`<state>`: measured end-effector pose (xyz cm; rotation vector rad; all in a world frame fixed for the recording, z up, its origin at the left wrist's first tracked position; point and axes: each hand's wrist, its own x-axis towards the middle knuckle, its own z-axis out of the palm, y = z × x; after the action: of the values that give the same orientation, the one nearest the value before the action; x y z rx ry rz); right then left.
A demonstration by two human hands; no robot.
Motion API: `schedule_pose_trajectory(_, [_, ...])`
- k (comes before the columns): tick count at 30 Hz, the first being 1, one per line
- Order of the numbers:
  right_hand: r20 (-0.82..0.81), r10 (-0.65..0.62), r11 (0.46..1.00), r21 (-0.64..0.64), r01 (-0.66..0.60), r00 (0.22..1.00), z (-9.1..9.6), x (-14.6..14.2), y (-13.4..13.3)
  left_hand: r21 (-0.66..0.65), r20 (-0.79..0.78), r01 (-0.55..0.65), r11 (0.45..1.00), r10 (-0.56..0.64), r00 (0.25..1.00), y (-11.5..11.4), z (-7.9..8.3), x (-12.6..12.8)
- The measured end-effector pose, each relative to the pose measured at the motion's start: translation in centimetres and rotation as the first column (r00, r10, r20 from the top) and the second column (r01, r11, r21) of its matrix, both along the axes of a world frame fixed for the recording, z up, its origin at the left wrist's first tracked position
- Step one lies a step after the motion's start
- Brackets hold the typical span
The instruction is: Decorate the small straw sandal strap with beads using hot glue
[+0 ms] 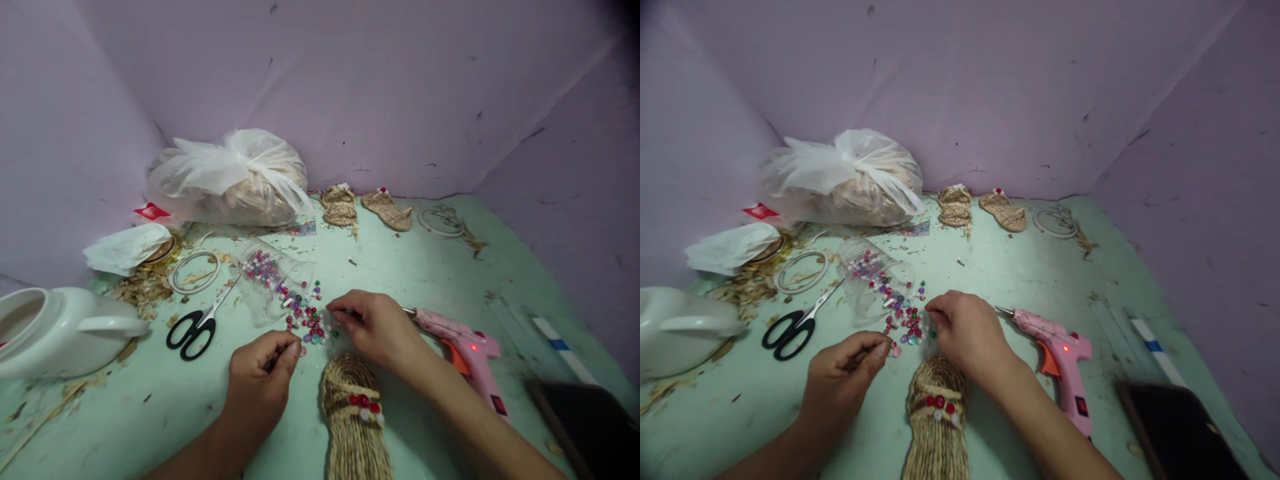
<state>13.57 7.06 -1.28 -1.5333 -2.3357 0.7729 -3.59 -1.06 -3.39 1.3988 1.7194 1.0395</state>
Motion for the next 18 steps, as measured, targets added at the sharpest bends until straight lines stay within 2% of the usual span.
schedule_pose_trajectory(2, [0.071,0.05,0.997,0.047,-0.053,0.996,0.2,-0.8,0.8,0.009,-0.005,0.002,1.0,-0.002,1.0,-0.1,-0.2,0.0])
schedule_pose_trajectory(7, [0.164,0.061,0.989,0.127,-0.083,0.985,0.4,-2.6,2.8,0.039,-0.049,0.039,0.998,-0.037,0.998,-0.2,-0.4,0.0])
schedule_pose_trajectory(12, [0.253,0.092,0.982,0.135,-0.129,0.963,0.2,-3.5,3.2,0.074,-0.077,0.044,0.996,-0.038,0.996,0.0,-0.4,0.0])
schedule_pose_trajectory(18, [0.191,0.044,0.993,0.099,-0.064,0.981,-0.2,-4.1,2.8,0.087,-0.08,0.053,0.995,-0.046,0.996,0.1,0.0,0.0])
